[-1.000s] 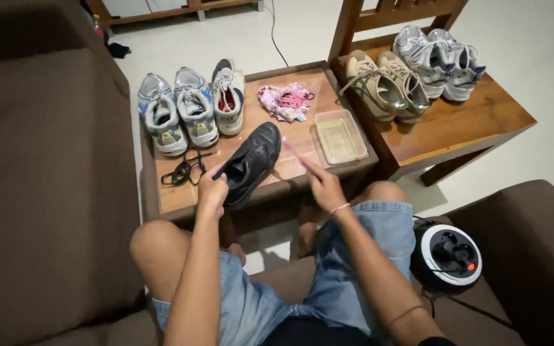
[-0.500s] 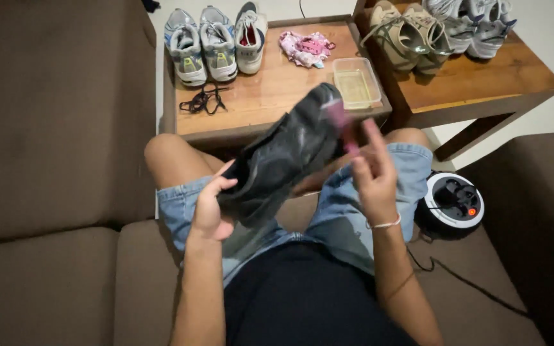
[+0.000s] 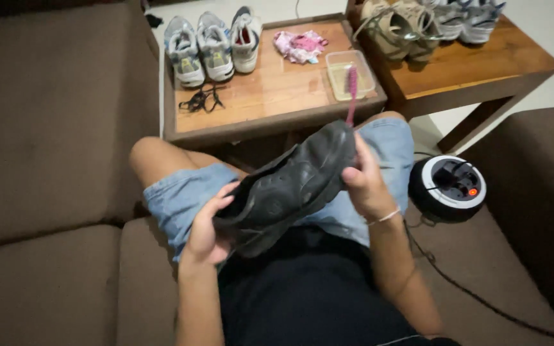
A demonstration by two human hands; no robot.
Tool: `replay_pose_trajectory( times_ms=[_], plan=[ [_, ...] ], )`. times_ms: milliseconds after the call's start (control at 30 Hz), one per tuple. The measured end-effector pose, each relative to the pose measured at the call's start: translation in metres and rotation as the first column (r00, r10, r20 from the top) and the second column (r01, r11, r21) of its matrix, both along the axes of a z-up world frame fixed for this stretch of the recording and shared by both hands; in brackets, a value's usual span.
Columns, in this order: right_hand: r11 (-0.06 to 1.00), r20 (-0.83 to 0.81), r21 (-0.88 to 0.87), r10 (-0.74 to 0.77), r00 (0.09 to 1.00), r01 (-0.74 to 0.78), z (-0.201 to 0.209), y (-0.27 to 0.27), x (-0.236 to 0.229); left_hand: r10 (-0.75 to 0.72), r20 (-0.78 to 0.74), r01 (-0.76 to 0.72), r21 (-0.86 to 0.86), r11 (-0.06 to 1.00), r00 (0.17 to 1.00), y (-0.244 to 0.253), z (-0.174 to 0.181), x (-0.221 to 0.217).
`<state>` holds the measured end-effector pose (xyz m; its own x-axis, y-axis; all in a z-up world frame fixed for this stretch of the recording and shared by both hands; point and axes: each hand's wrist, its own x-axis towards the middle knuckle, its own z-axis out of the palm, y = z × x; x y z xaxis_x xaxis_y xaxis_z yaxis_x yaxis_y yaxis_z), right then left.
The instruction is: Brushing a black shoe with a pink toothbrush while sitting on a sofa.
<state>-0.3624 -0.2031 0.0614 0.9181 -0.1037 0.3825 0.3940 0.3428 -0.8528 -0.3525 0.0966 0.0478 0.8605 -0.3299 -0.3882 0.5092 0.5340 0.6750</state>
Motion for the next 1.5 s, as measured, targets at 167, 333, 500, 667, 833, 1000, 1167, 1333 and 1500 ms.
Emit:
replay_pose_trajectory(
  times_ms=[167, 333, 500, 667, 833, 1000, 1167, 1333, 1500],
  plan=[
    [0.992, -0.178, 0.084, -0.077, 0.981, 0.093, 0.015, 0.017, -0.005, 0.086, 0.246, -0.096, 0.032, 0.995, 0.966, -0.005, 0.033, -0.049],
    [0.971, -0.289, -0.032, -0.238, 0.927, 0.239, 0.038, 0.03, -0.015, -0.169, 0.766, -0.437, 0.516, 0.737, 0.62, 0.008, 0.021, -0.056],
    [0.628, 0.4, -0.534, -0.402, 0.824, 0.566, 0.062, 0.022, -0.056, 0.09, 0.82, -0.569, 0.309, 0.762, 0.565, 0.005, 0.029, -0.042],
    [0.657, 0.408, -0.649, -0.126, 0.904, 0.384, 0.051, 0.019, -0.064, 0.355, 0.892, -0.562, -0.147, 0.814, 0.28, -0.013, 0.051, -0.042],
    [0.677, 0.424, -0.661, -0.018, 0.905, 0.323, 0.053, 0.028, -0.062, 0.341, 0.933, -0.614, -0.201, 0.763, 0.118, 0.006, 0.046, -0.031],
    [0.534, 0.557, -0.641, -0.17, 0.813, 0.551, 0.049, 0.028, -0.06, 0.438, 0.892, -0.344, -0.378, 0.86, 0.114, 0.014, 0.052, -0.02],
    [0.607, 0.458, -0.694, -0.045, 0.888, 0.389, 0.054, 0.031, -0.082, 0.337, 0.94, -0.287, -0.308, 0.907, 0.055, 0.011, 0.067, -0.019],
    [0.533, 0.555, -0.609, -0.242, 0.796, 0.587, 0.052, 0.023, -0.082, 0.291, 0.957, -0.23, -0.286, 0.93, -0.013, 0.003, 0.085, -0.029],
    [0.551, 0.364, -0.8, 0.13, 0.922, 0.238, 0.054, 0.004, -0.097, 0.182, 0.982, -0.268, -0.161, 0.95, 0.054, -0.004, 0.105, -0.043]
  ],
)
